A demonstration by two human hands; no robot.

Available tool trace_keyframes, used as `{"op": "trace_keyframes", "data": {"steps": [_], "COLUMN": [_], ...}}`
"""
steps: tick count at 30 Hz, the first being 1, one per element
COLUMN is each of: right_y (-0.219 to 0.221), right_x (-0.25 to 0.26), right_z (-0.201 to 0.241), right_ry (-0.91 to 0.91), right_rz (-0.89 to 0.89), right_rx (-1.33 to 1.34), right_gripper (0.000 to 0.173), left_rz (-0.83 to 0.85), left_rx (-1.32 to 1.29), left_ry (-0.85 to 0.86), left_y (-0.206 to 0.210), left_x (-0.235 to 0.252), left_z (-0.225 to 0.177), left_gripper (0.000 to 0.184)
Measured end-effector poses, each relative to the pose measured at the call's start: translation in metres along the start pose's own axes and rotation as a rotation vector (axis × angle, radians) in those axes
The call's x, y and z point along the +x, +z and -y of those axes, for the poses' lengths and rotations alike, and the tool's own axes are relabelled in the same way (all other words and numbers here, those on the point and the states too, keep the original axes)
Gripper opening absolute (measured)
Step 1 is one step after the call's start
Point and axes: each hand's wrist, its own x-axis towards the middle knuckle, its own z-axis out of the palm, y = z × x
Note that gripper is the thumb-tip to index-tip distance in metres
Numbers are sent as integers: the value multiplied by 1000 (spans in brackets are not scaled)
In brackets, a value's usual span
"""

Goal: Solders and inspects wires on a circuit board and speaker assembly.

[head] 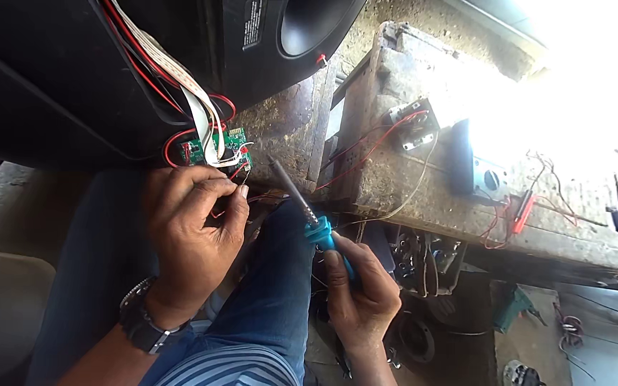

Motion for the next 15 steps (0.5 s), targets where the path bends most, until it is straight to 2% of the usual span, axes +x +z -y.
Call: {"op": "trace_keyframes", "data": {"steps": [5,9,12,15], "right_y": [-9,-21,-31,-35], "right_x": [-4,-12,-25,-38], "right_z": [6,8,3,0], "right_ry": [101,287,374,438], "right_rz": [-34,-93,-157,-200], "right_rx": [106,209,270,299], "right_gripper": [25,26,27,28], "left_rz": [68,105,90,198], "left_rx": [-35,-15,-19,-103], "left_ry": [-20,-10,18,109], "left_y": [-12,-31,-43,-42], "left_x": [-4,-10,-16,0], "left_z": [-1,-1,-9,-27], "left_gripper": [14,14,15,16]}}
